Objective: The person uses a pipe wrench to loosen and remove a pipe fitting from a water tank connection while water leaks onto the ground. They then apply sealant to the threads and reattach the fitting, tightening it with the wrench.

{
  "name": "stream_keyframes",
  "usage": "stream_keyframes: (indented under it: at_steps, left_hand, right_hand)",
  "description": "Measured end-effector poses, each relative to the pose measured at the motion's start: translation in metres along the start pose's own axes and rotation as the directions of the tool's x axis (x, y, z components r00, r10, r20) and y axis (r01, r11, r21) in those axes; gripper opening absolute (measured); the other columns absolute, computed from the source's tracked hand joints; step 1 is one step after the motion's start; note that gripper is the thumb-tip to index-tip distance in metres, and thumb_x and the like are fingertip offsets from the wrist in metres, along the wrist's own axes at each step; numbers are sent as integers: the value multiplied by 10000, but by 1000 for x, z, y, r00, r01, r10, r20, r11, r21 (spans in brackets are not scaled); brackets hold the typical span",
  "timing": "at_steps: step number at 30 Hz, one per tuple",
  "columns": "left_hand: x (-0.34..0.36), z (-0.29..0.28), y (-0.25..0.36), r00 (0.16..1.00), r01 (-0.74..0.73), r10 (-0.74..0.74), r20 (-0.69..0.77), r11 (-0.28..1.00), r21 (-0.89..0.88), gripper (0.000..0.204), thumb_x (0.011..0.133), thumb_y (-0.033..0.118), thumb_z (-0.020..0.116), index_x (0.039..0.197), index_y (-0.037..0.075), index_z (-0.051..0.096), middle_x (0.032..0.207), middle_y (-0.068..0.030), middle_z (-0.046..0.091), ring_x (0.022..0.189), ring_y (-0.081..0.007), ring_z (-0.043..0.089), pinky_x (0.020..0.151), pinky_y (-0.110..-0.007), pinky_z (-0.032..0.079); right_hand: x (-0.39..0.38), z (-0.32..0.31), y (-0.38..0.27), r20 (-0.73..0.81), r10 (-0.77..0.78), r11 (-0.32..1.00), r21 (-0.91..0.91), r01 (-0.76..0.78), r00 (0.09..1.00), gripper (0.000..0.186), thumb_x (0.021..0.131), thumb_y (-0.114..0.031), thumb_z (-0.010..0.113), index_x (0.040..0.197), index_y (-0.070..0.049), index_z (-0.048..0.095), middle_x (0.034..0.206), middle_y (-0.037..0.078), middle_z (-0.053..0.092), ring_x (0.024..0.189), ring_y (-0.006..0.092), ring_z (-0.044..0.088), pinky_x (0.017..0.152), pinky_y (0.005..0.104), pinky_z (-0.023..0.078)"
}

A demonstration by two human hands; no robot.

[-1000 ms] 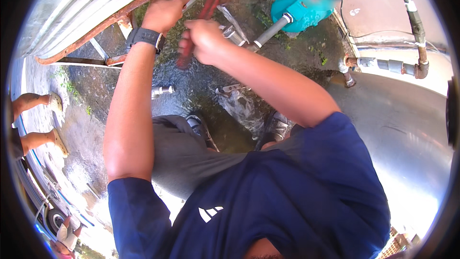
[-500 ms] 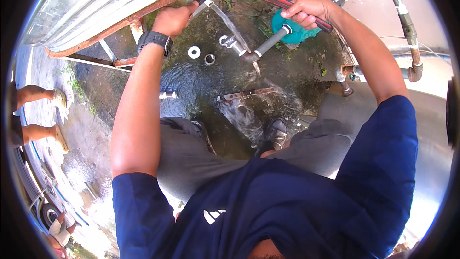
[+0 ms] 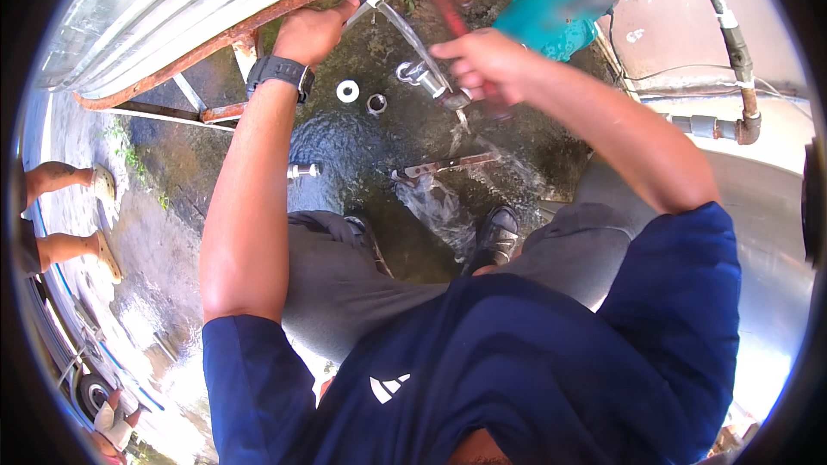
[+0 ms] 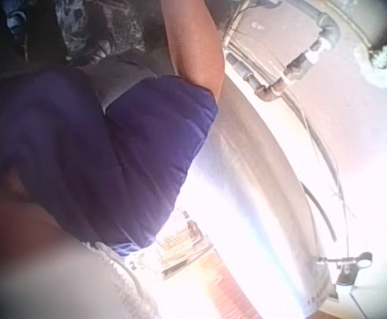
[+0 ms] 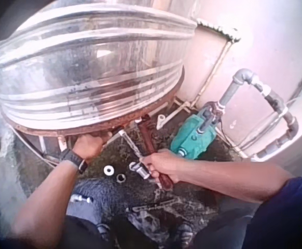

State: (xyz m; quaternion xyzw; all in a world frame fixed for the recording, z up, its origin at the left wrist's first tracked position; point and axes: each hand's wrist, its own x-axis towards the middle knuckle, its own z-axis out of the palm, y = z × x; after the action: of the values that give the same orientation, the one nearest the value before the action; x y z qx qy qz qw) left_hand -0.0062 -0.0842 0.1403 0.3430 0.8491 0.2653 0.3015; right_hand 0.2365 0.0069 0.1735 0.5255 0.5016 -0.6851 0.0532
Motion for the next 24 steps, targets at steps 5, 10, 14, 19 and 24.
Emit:
stream_keyframes:
  at_steps: [5, 10, 14, 19, 24]
  left_hand:
    - [-2, -2, 3, 999, 27, -28, 44, 999, 17, 583, 858, 627, 665, 890, 45, 689, 713, -37, 577, 586, -149, 502, 528, -332, 396]
    - [-2, -4, 5, 998, -54, 53, 38, 998, 15, 589, 871, 619, 653, 928, 34, 693, 721, -53, 586, 558, -161, 498, 518, -346, 403]
    - [-4, -3, 2, 995, 13, -8, 100, 999, -52, 564, 880, 602, 651, 926, 41, 692, 719, -45, 579, 553, -150, 491, 503, -329, 386]
    - [-7, -2, 3, 997, -3, 11, 82, 995, -95, 539, 879, 601, 649, 887, 64, 688, 699, -19, 553, 534, -124, 450, 477, -303, 344]
    - [-10, -4, 9, 995, 40, -34, 93, 997, -62, 545, 869, 619, 649, 872, 75, 687, 693, -7, 537, 528, -117, 428, 472, -303, 334]
  right_hand:
    - [65, 145, 19, -113, -160, 840, 506, 195, 981, 184, 952, -149, 655, 965, -2, 545, 769, 80, 590, 574, 201, 606, 497, 351, 507]
    - [130, 199, 9, -148, -394, 649, 654, 389, 907, 131, 942, -94, 625, 1005, -27, 532, 827, 84, 591, 620, 225, 617, 547, 413, 524]
    - [101, 173, 29, -124, -193, 666, 712, 222, 973, 121, 926, -92, 624, 987, -45, 531, 771, 61, 554, 584, 216, 587, 528, 419, 489]
    - [25, 43, 33, 4, -50, 924, 379, 45, 999, 125, 928, -157, 638, 930, -54, 566, 640, 1, 477, 460, 110, 446, 411, 300, 378]
    - [-6, -90, -39, 180, 157, 957, -270, -105, 971, 233, 971, -253, 640, 821, -152, 492, 534, -122, 348, 396, -7, 290, 351, 192, 236]
